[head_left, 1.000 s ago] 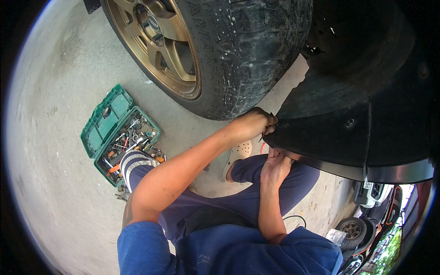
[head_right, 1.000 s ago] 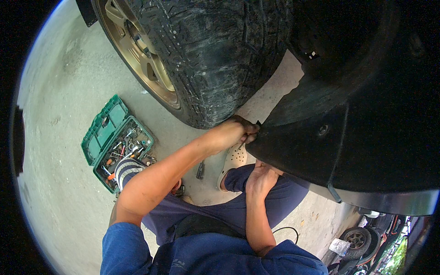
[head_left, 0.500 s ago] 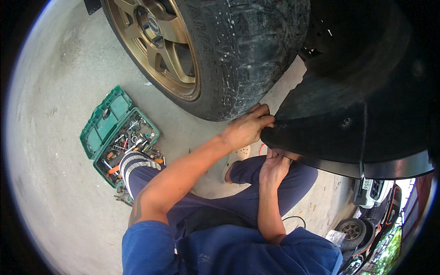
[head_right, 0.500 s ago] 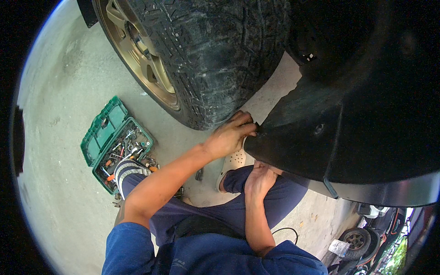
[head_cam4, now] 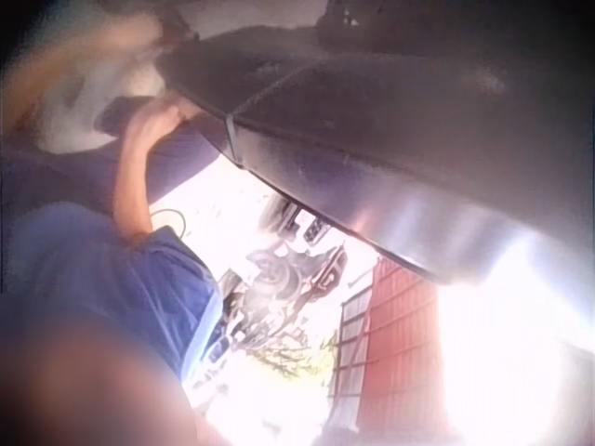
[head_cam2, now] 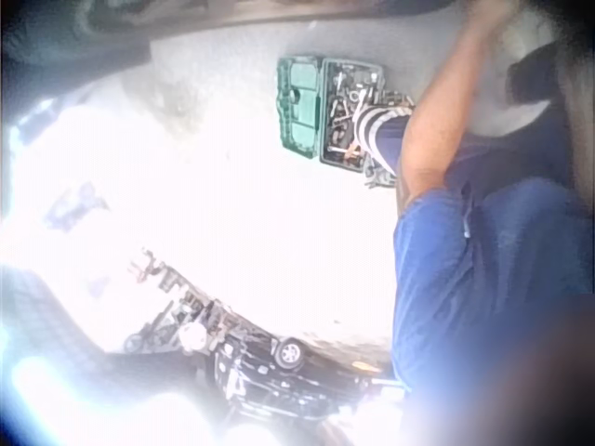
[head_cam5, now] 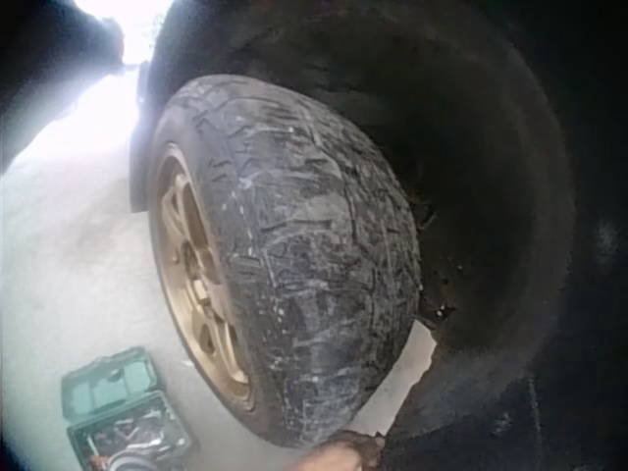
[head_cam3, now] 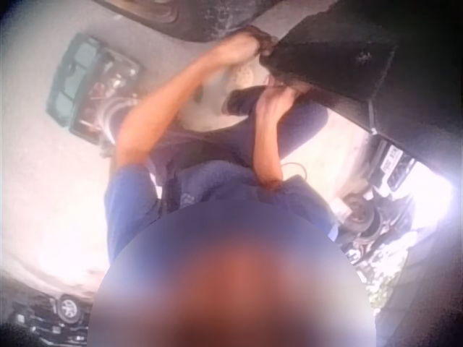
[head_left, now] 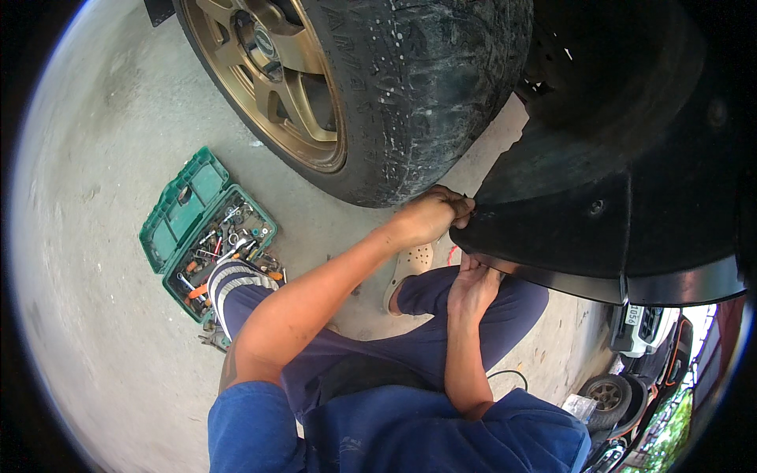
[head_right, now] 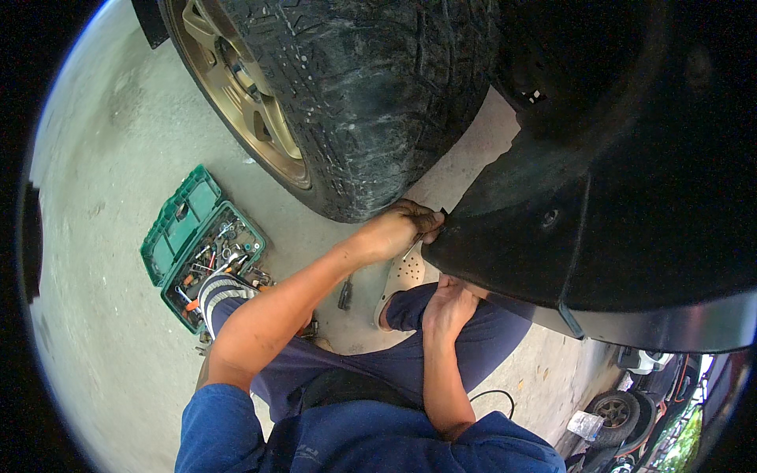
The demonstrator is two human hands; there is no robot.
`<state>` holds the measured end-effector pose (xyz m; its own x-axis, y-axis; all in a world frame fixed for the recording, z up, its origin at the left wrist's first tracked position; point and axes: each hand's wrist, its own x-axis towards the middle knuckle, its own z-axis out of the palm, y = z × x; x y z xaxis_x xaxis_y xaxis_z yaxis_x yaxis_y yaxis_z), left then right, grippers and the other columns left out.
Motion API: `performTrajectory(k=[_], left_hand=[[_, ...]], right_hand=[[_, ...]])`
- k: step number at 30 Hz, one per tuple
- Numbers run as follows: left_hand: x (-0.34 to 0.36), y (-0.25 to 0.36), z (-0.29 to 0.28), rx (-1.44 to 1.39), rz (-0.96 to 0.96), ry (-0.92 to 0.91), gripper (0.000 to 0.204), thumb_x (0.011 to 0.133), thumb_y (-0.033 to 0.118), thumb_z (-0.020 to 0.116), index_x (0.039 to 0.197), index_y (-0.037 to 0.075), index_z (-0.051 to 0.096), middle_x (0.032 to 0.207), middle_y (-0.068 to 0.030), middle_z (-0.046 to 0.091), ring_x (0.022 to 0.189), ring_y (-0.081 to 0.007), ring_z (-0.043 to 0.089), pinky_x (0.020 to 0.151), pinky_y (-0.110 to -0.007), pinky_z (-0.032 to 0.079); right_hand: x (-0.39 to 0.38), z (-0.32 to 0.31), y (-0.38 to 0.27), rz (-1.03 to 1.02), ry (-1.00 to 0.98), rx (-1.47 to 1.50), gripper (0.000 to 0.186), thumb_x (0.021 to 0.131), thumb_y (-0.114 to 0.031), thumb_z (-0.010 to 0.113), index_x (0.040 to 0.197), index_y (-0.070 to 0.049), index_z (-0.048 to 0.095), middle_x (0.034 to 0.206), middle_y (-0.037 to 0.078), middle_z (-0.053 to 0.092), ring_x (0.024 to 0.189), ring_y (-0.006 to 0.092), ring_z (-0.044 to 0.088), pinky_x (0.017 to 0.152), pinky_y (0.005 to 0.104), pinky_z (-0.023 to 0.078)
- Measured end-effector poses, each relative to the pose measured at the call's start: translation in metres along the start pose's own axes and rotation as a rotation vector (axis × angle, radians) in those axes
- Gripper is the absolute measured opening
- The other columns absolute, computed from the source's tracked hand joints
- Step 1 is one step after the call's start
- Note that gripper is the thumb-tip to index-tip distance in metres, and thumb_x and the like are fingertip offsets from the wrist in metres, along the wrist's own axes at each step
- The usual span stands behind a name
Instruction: The person kneels beside a car and uses a screwdriver to tighten screws on the front bumper near the wheel well. They repeatedly insert and turn the screwdriver, occasionally reaching into a nearby green toolbox to select or adjust tools.
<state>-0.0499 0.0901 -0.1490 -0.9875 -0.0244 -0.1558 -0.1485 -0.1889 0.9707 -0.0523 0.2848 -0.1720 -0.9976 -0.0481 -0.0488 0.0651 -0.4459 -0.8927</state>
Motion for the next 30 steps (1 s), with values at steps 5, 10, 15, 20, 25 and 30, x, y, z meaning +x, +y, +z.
performTrajectory(k=[5, 10, 15, 20, 25, 30], left_hand=[[0.000, -0.003, -0.001, -0.027, -0.007, -0.012, 0.045, 0.105, 0.034, 0.048, 0.074, 0.003, 0.060, 0.070, -0.0076, 0.055, 0.073, -0.0210, 0.046, 0.079, -0.034, 0.041], [-0.002, 0.006, -0.004, 0.034, 0.026, -0.017, 0.044, 0.104, 0.031, 0.050, 0.073, 0.002, 0.059, 0.068, -0.0059, 0.053, 0.070, -0.0196, 0.043, 0.076, -0.034, 0.040], [0.001, 0.010, -0.004, -0.086, -0.091, -0.097, 0.037, 0.102, 0.028, 0.052, 0.078, 0.002, 0.062, 0.072, -0.0073, 0.057, 0.070, -0.0201, 0.046, 0.076, -0.036, 0.042], [0.016, -0.009, -0.002, 0.393, -0.020, -0.202, 0.043, 0.092, 0.018, 0.052, 0.131, 0.006, 0.067, 0.121, -0.0197, 0.071, 0.107, -0.0267, 0.068, 0.099, -0.038, 0.048], [0.016, -0.018, 0.008, 0.374, 0.450, -0.033, 0.039, 0.074, 0.013, 0.055, 0.105, -0.004, 0.072, 0.101, -0.0270, 0.070, 0.097, -0.0373, 0.067, 0.090, -0.044, 0.053], [0.018, -0.017, 0.005, 0.205, 0.340, -0.095, 0.018, 0.086, 0.005, 0.054, 0.092, -0.008, 0.065, 0.090, -0.0264, 0.066, 0.085, -0.0328, 0.062, 0.080, -0.047, 0.047]], right_hand=[[-0.002, 0.001, 0.000, -0.014, -0.001, -0.005, 0.043, 0.105, -0.023, 0.058, 0.141, -0.003, 0.046, 0.139, 0.012, 0.054, 0.126, 0.0250, 0.055, 0.111, 0.0393, 0.047], [-0.002, 0.007, -0.001, -0.010, 0.017, -0.018, 0.043, 0.105, -0.022, 0.059, 0.141, -0.003, 0.046, 0.140, 0.012, 0.054, 0.127, 0.0249, 0.055, 0.111, 0.0396, 0.047], [0.000, 0.001, 0.002, -0.016, -0.026, -0.010, 0.042, 0.105, -0.023, 0.057, 0.141, -0.004, 0.047, 0.138, 0.011, 0.055, 0.126, 0.0248, 0.056, 0.112, 0.0396, 0.046], [0.001, -0.010, 0.004, -0.043, -0.111, -0.097, 0.036, 0.109, -0.026, 0.048, 0.136, -0.003, 0.053, 0.134, 0.010, 0.059, 0.119, 0.0219, 0.058, 0.099, 0.0364, 0.050], [0.004, 0.002, -0.004, 0.105, 0.113, -0.100, 0.053, 0.109, -0.036, 0.043, 0.144, 0.004, 0.044, 0.148, 0.020, 0.047, 0.138, 0.0311, 0.045, 0.120, 0.0468, 0.033], [0.001, 0.002, -0.009, 0.354, -0.085, 0.641, 0.051, 0.106, -0.029, 0.049, 0.152, -0.007, 0.042, 0.157, 0.021, 0.039, 0.145, 0.0338, 0.034, 0.123, 0.0461, 0.023]])
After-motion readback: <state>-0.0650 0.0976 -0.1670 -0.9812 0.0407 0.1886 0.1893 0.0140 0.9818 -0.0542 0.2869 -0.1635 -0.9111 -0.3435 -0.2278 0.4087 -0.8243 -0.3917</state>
